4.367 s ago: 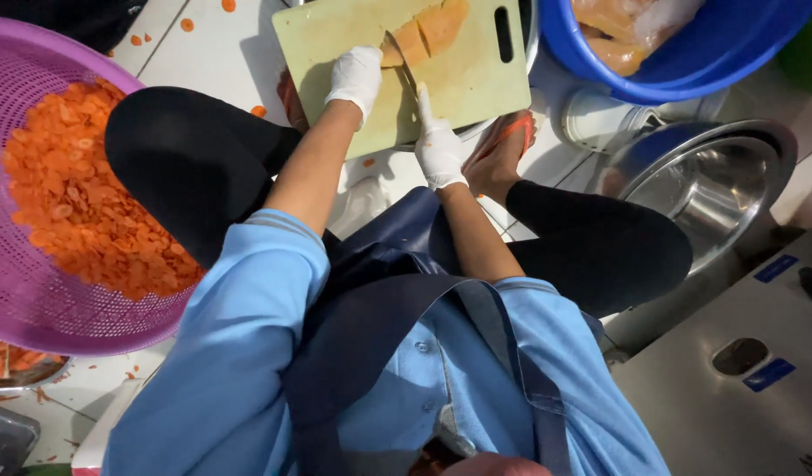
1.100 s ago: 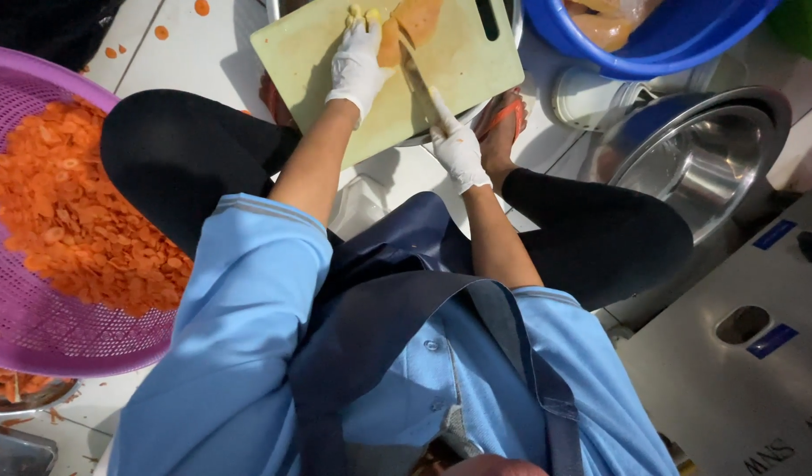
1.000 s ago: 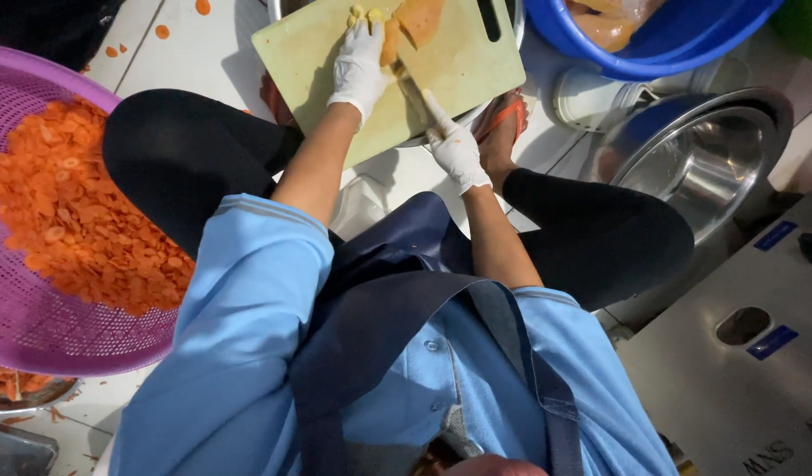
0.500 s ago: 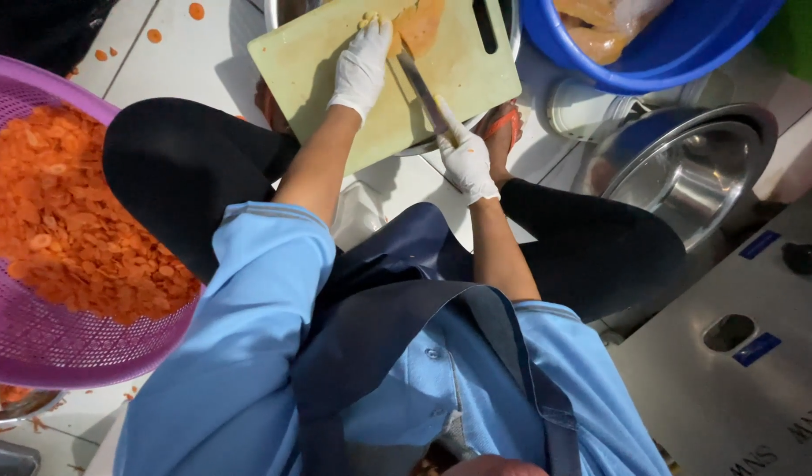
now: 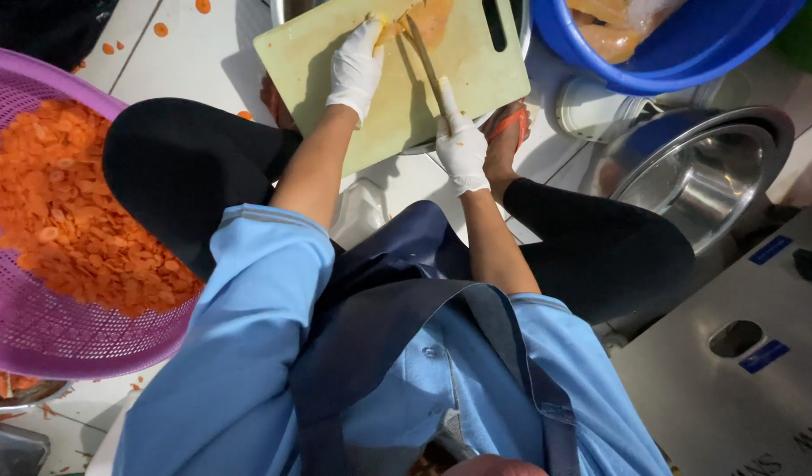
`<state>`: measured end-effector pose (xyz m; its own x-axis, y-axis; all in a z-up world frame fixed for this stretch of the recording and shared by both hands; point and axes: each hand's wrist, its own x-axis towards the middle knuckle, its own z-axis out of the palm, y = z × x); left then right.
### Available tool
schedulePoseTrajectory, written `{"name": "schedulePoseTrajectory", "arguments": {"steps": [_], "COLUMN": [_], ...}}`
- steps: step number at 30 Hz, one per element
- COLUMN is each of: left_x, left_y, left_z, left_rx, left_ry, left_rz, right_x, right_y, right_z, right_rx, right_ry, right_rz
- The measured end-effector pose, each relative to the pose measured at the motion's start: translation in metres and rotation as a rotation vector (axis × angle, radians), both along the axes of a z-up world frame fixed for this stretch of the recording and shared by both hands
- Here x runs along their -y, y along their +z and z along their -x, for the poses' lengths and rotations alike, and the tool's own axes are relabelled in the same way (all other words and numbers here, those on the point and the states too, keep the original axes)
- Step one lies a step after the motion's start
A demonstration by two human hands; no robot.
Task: Cutting raw fish fillets into smaller pieces using a knife on a cutting board.
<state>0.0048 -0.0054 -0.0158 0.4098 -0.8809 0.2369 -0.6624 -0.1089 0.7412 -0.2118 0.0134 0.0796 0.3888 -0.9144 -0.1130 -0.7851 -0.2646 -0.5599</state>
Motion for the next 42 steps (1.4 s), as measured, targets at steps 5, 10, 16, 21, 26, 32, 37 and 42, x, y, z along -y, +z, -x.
{"name": "schedulePoseTrajectory", "arguments": {"steps": [5, 10, 16, 21, 26, 32, 37, 42], "left_x": [-0.001, -0.005, -0.011, 0.003, 0.029, 0.052, 0.039, 0.028], "left_y": [0.003, 0.002, 0.035, 0.065, 0.047, 0.011, -0.019, 0.000], "left_z": [0.001, 0.001, 0.005, -0.015, -0.026, -0.027, 0.000, 0.009], "left_rx": [0.027, 0.032, -0.045, -0.048, -0.029, 0.103, 0.005, -0.007], "left_ry": [-0.001, -0.010, 0.030, 0.051, 0.059, 0.031, -0.094, -0.170], "left_rz": [-0.056, 0.003, -0.039, 0.046, 0.096, 0.039, -0.051, -0.106], "right_x": [-0.001, 0.004, 0.012, 0.014, 0.008, 0.005, 0.005, 0.013], "right_y": [-0.011, -0.020, -0.032, -0.032, -0.022, -0.001, 0.010, 0.023], "right_z": [-0.001, -0.002, -0.009, -0.008, -0.006, 0.015, 0.044, 0.027], "right_rx": [-0.067, -0.200, -0.233, -0.208, -0.172, 0.422, 0.698, 0.778], "right_ry": [0.101, 0.158, 0.130, 0.133, 0.129, -0.180, -0.462, -0.549], "right_rz": [0.086, 0.129, 0.072, 0.093, 0.102, -0.294, -0.653, -0.811]}}
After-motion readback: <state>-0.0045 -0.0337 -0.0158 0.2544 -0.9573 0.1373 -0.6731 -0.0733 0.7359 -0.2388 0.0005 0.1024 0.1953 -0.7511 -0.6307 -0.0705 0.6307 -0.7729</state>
